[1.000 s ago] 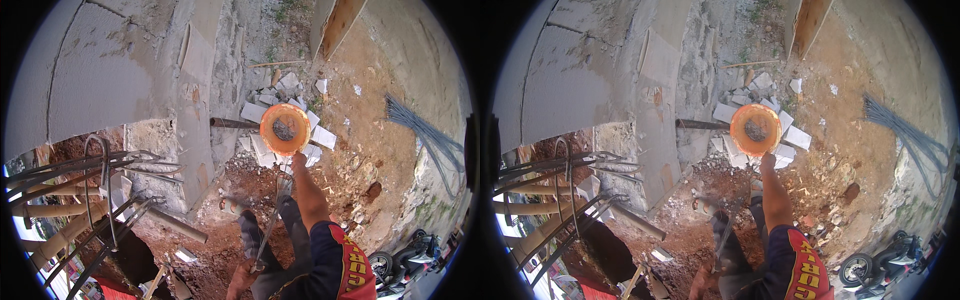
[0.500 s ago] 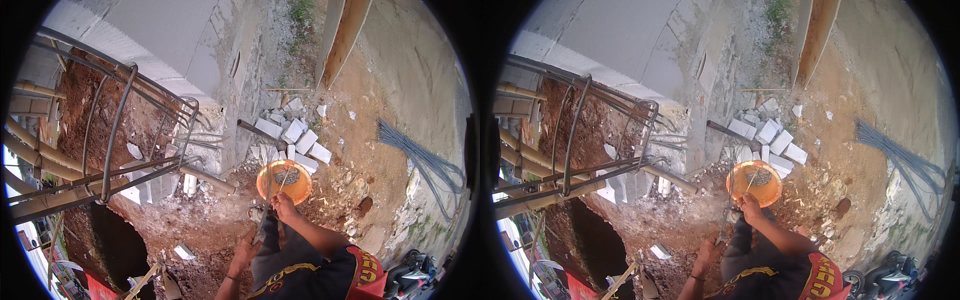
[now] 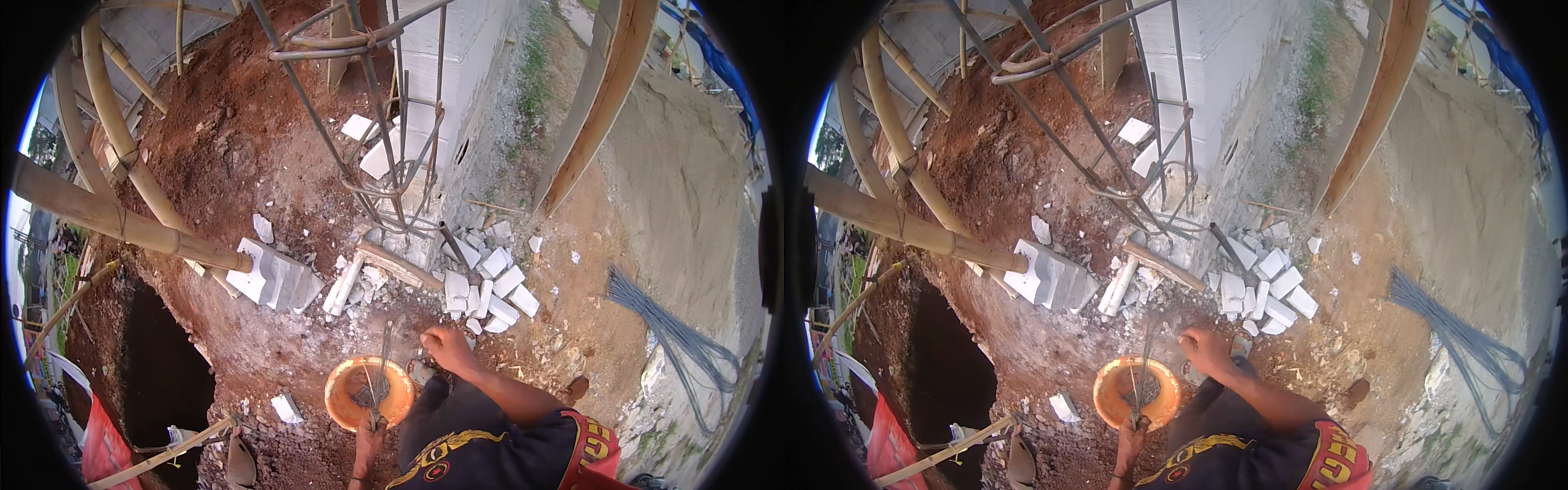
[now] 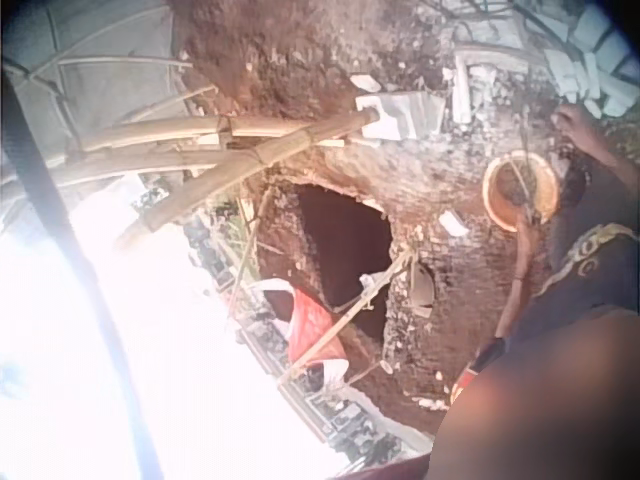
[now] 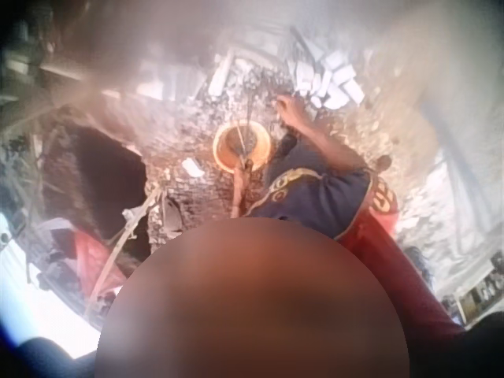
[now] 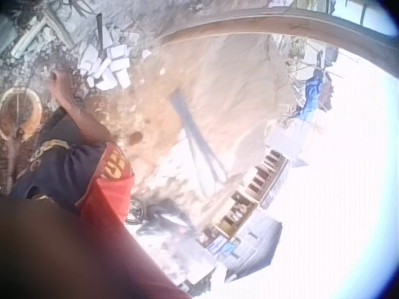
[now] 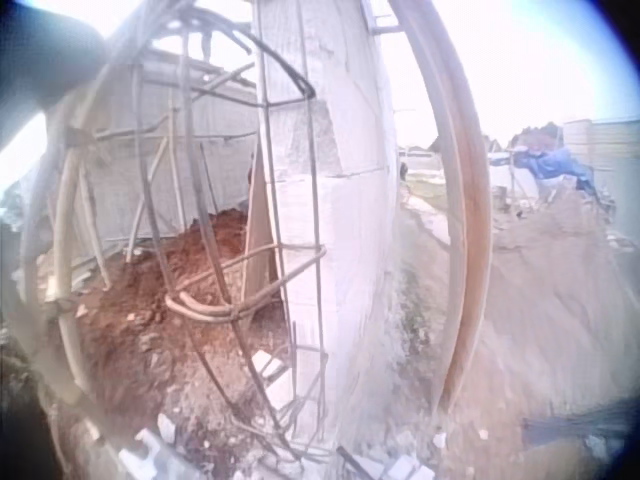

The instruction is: The person secures a vertical rebar cage using a hammer and pliers. They repeatedly tap the cage to align it, then use pliers to twist and tighten wire ties around the rebar intersections.

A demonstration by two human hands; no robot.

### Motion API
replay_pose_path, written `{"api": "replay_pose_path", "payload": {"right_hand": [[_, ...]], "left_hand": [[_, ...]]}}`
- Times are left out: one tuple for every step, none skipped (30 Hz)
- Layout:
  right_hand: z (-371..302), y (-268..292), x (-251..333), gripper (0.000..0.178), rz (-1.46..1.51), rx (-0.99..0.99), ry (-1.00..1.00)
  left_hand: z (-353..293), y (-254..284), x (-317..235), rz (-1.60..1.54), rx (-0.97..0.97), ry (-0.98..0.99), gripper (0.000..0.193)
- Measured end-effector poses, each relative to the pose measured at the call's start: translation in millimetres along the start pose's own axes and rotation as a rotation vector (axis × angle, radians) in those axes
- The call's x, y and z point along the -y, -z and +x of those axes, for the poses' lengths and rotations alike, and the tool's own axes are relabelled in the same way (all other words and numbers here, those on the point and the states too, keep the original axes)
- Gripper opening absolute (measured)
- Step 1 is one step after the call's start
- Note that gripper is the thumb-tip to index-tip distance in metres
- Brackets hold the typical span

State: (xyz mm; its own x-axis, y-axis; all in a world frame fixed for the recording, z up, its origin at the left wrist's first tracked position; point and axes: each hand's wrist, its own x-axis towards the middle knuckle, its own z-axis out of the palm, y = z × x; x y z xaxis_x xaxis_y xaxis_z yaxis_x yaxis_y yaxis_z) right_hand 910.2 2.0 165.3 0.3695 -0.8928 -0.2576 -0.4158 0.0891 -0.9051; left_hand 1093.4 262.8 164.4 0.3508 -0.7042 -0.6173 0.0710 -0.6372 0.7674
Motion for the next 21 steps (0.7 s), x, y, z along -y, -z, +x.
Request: {"api": "replay_pose_path", "payload": {"right_hand": [[35.3,23.4,3.9,0.023,-0.115,-0.275,0.123],[73.0,45.0,6.1,0.016,-0.12,-0.354,0.099],[117.0,52.5,8.1,0.011,-0.216,-0.508,0.26],[152.8,57.5,5.8,0.013,-0.322,-0.488,0.306],[185.7,55.5,1.9,0.015,-0.507,-0.448,0.428],[212.0,51.2,-4.3,0.018,-0.704,-0.375,0.469],[228.1,43.5,-13.5,0.019,-0.731,-0.381,0.548],[241.7,34.1,-21.6,0.021,-0.771,-0.359,0.54],[251.7,25.5,-28.7,0.024,-0.827,-0.316,0.508],[259.7,18.1,-34.5,0.025,-0.874,-0.331,0.493],[265.0,12.8,-39.1,0.026,-0.942,-0.327,0.453],[267.1,8.1,-42.8,0.027,-1.042,-0.278,0.337],[270.2,5.7,-44.2,0.026,-0.99,-0.331,0.359],[272.1,4.4,-44.9,0.026,-0.971,-0.341,0.305],[273.9,4.4,-44.9,0.026,-0.952,-0.355,0.25],[276.2,5.4,-44.3,0.026,-0.967,-0.351,0.255],[277.2,5.2,-43.9,0.026,-0.982,-0.346,0.263],[278.2,5.7,-43.7,0.026,-1.022,-0.338,0.242],[277.6,5.5,-44.1,0.019,-0.99,-0.328,0.222],[277.8,5.5,-44.7,0.018,-0.97,-0.355,0.27],[276.8,5.6,-45.8,0.016,-0.965,-0.354,0.282]], "left_hand": [[-6.9,9.4,5.8,-0.047,-0.031,-0.004,0.013],[-11.6,18.7,11.0,-0.084,-0.062,0.017,0.012],[-16.2,26.6,15.8,-0.113,-0.093,0.107,0.012],[-20.5,33.6,19.6,-0.107,-0.13,0.07,0.012],[-22.8,40.1,22.3,-0.093,-0.169,0.093,0.013],[-25.1,44.6,24.3,-0.071,-0.23,0.133,0.013],[-29.1,47.9,25.5,-0.112,-0.292,0.025,0.014],[-32.6,51.3,25.5,-0.139,-0.373,-0.063,0.015],[-36.2,54.1,25.1,-0.167,-0.425,-0.172,0.017],[-39.3,56.8,24.2,-0.177,-0.482,-0.136,0.018],[-42.2,59.1,23.4,-0.19,-0.512,-0.107,0.019],[-44.9,61.5,22.6,-0.189,-0.572,-0.012,0.02],[-45.4,61.3,22.1,-0.242,-0.596,-0.053,0.022],[-45.5,61.4,21.5,-0.245,-0.581,-0.086,0.023],[-43.7,60.3,20.6,-0.245,-0.575,-0.091,0.023],[-40.0,58.4,19.1,-0.242,-0.558,-0.061,0.023],[-36.0,55.0,17.2,-0.26,-0.547,-0.08,0.023],[-31.1,50.5,14.8,-0.275,-0.535,-0.053,0.024],[-27.2,45.4,11.7,-0.279,-0.546,0.017,0.024],[-22.7,39.3,7.8,-0.304,-0.52,-0.03,0.024],[-16.9,32.3,3.2,-0.318,-0.513,-0.038,0.025]]}}
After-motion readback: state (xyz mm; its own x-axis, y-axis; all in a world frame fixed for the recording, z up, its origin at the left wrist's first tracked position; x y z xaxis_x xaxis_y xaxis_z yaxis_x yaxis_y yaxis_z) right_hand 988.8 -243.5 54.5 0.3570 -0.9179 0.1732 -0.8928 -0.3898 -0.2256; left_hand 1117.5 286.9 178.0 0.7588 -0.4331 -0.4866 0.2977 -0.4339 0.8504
